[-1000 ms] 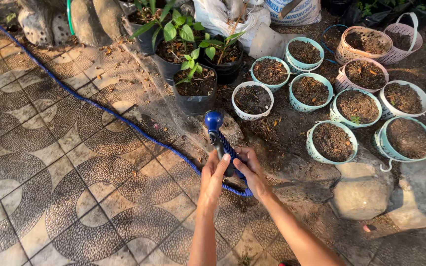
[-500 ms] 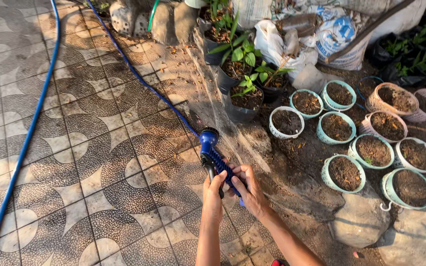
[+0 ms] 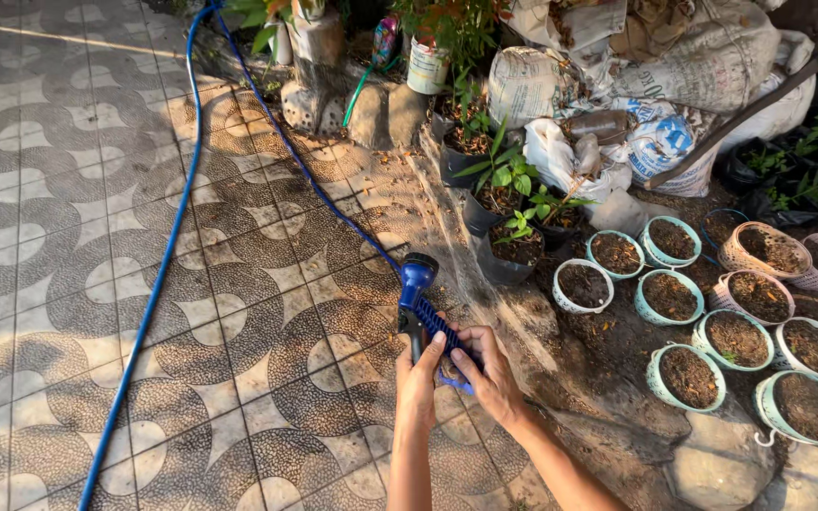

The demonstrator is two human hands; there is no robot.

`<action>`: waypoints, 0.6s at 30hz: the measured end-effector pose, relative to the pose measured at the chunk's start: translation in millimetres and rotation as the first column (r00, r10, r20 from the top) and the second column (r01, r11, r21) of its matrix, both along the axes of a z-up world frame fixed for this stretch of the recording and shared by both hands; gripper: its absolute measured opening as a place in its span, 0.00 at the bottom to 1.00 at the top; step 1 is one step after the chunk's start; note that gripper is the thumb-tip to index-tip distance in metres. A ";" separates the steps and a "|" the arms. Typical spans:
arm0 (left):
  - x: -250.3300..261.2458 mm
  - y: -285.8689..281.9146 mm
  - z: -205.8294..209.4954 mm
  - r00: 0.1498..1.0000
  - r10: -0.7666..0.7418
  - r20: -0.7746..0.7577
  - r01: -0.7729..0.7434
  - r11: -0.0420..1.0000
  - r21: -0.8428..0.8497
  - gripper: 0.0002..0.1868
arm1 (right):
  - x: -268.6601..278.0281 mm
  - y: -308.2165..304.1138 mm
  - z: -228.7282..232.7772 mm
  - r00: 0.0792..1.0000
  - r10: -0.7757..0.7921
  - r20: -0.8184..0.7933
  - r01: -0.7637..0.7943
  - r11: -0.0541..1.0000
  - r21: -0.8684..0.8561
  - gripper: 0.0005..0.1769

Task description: The person uses a hose with a spray nozzle to water multiple potted plants, then touches the leaves and soil of the plants by hand.

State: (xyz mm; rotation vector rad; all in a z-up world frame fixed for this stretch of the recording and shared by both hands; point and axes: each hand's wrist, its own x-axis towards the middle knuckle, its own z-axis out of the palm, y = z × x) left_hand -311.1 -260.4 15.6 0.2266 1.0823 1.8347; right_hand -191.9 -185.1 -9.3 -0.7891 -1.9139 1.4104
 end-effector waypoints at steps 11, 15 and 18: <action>-64.9 -35.7 82.0 0.991 -0.127 -0.051 0.128 0.992 0.021 0.26 | -61.5 -31.4 70.5 0.997 0.035 -0.066 -0.046 0.983 -0.178 0.20; -105.6 -29.9 91.5 0.990 -0.135 -0.046 0.137 0.989 0.055 0.28 | -105.9 -33.0 81.2 0.993 0.008 -0.121 -0.038 0.967 -0.251 0.21; -144.5 -27.7 95.9 0.990 -0.130 -0.050 0.135 0.985 0.111 0.28 | -144.1 -26.2 79.9 0.984 0.027 -0.178 -0.068 0.972 -0.225 0.20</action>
